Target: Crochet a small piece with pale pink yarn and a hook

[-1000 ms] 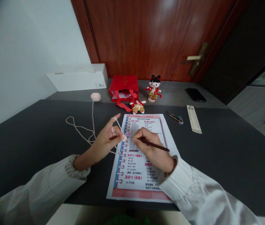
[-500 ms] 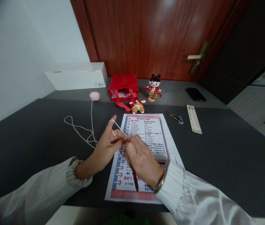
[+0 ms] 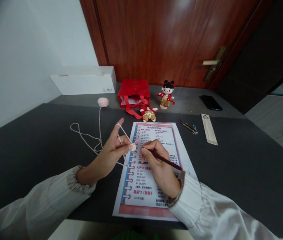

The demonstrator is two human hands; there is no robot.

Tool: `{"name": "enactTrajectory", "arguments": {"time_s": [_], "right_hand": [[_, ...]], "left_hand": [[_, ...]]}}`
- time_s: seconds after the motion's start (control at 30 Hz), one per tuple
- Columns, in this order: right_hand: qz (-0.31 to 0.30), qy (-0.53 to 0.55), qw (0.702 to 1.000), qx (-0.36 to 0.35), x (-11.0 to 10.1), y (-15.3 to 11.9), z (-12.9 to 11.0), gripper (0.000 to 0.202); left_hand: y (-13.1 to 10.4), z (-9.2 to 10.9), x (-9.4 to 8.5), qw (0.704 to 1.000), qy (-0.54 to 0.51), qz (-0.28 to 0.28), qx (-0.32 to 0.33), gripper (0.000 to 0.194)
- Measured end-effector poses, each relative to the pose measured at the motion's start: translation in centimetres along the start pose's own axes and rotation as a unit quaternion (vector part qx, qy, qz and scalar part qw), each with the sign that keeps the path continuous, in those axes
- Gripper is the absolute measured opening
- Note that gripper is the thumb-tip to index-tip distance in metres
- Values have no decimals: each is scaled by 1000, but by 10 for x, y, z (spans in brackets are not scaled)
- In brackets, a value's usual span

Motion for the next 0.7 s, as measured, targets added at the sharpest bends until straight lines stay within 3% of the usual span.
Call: {"name": "enactTrajectory", "arguments": {"time_s": [0.2, 0.43, 0.7], "right_hand": [[20, -103, 994, -28, -4, -7, -12, 5], [-15, 34, 999, 32, -6, 7, 1, 13], [-33, 69, 996, 56, -7, 8, 7, 14]], "left_hand": [[3, 4, 1, 999, 31, -11, 36, 89], [6, 3, -4, 994, 92, -15, 51, 87], [7, 0, -4, 996, 79, -25, 28, 83]]}}
Point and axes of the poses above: each hand's wrist, its own y-axis towards the middle knuckle, its own x-axis out of the palm, z = x × y, the point moved 7 cm from there along y, towards the middle knuckle, and after that the axes turned 15 degrees about -y, right-handed, at the moved point
